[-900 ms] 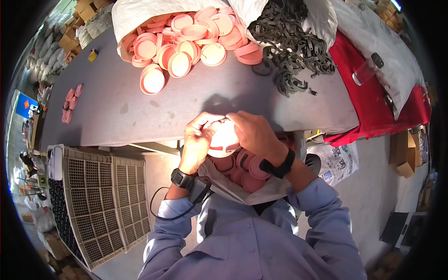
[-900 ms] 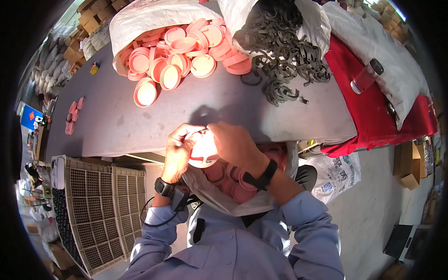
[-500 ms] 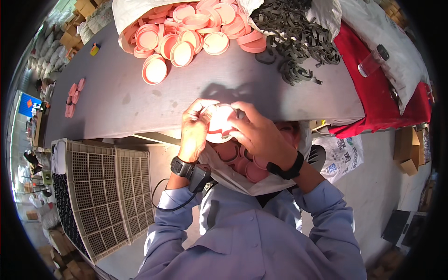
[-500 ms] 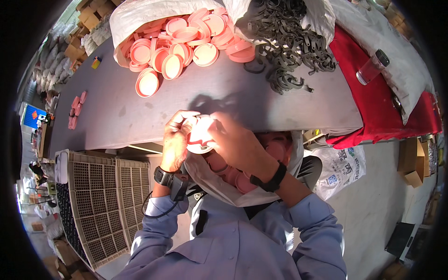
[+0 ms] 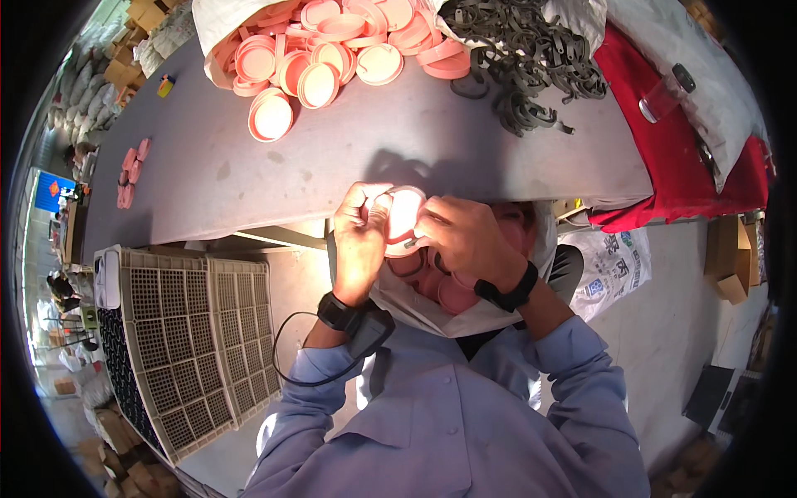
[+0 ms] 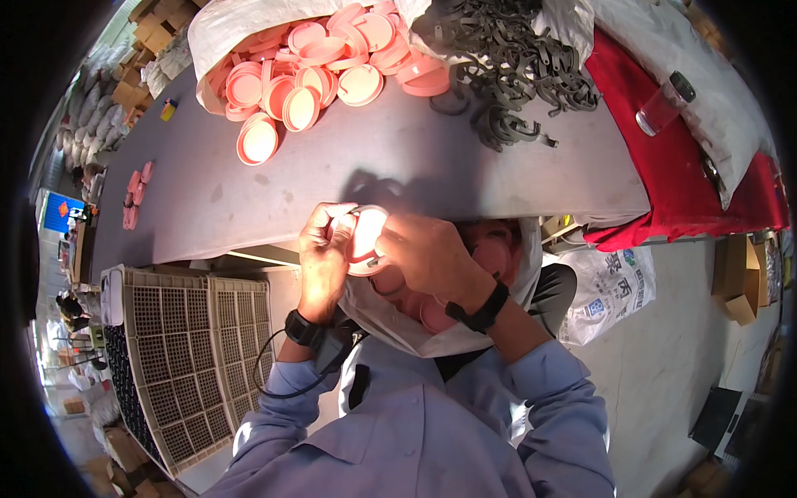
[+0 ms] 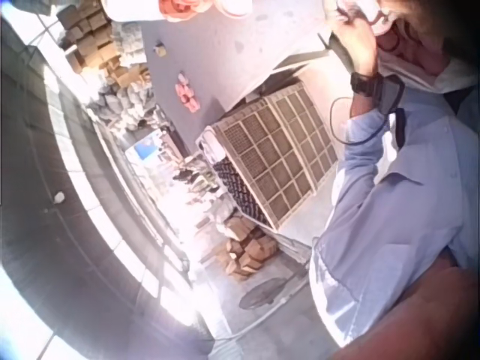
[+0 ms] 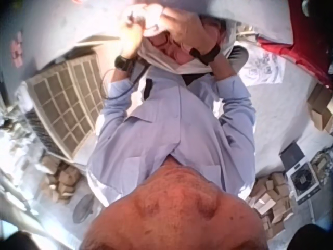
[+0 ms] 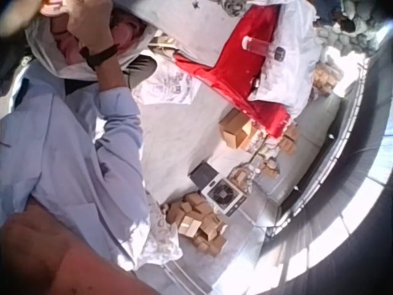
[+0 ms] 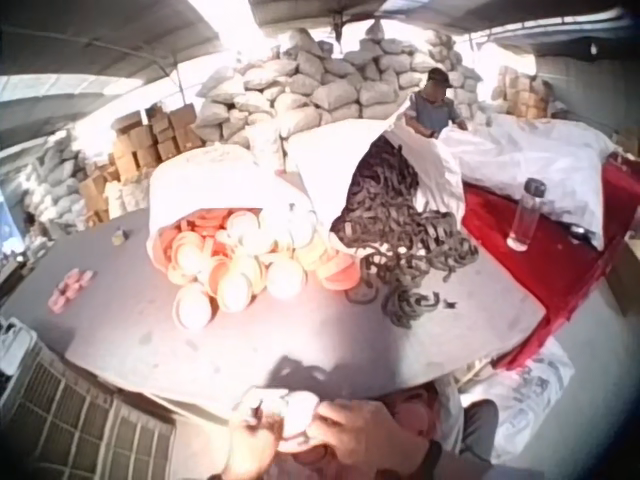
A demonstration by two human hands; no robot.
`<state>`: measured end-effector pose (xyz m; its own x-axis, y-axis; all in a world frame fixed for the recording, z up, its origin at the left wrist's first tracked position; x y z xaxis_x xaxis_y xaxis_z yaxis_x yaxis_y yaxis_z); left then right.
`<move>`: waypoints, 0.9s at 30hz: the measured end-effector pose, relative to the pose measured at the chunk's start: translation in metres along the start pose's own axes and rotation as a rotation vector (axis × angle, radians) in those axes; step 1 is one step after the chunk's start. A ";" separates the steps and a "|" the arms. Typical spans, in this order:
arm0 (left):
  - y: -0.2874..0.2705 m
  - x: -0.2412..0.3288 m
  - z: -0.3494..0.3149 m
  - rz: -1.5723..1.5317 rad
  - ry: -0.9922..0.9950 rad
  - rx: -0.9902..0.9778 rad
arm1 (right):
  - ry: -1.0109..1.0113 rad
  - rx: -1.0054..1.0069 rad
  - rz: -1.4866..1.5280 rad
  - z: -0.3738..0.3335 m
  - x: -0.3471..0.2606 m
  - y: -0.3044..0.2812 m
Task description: Assembling black rubber seals into pink plastic caps in a manufacturing facility.
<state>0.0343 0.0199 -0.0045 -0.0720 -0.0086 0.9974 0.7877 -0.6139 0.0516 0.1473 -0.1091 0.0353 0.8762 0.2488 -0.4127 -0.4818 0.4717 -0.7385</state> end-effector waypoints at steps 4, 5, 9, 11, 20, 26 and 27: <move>-0.003 0.004 -0.019 0.141 0.074 0.054 | -0.035 -0.027 0.004 -0.007 -0.006 0.008; -0.008 0.003 -0.023 0.152 0.147 0.067 | 0.107 0.083 0.205 -0.006 -0.004 0.003; 0.001 0.013 -0.052 0.027 0.144 0.099 | 0.589 0.046 0.700 -0.041 0.007 0.023; 0.002 0.006 -0.063 0.086 0.100 0.084 | 0.804 -0.092 0.832 -0.057 0.009 0.041; 0.035 -0.023 -0.073 0.332 0.274 -0.078 | 0.830 0.108 0.609 -0.115 0.023 0.065; 0.031 -0.063 -0.056 0.457 0.028 -0.230 | 0.782 0.025 0.537 -0.096 -0.006 0.048; 0.033 -0.065 -0.058 0.027 -0.229 -0.313 | 0.599 0.121 0.228 -0.087 -0.012 0.032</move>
<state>0.0301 -0.0454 -0.0707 0.1125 0.1264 0.9856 0.5597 -0.8276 0.0423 0.1200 -0.1706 -0.0298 0.5778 -0.1440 -0.8034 -0.6198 0.5630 -0.5467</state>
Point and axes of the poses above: each hand's wrist, its own z-axis towards the middle knuckle, its own y-axis out of the palm, x = y × z, the point moved 7 cm from there along z, towards the middle knuckle, and after that the axes turned 3 degrees about -z, right-handed, at the moved point
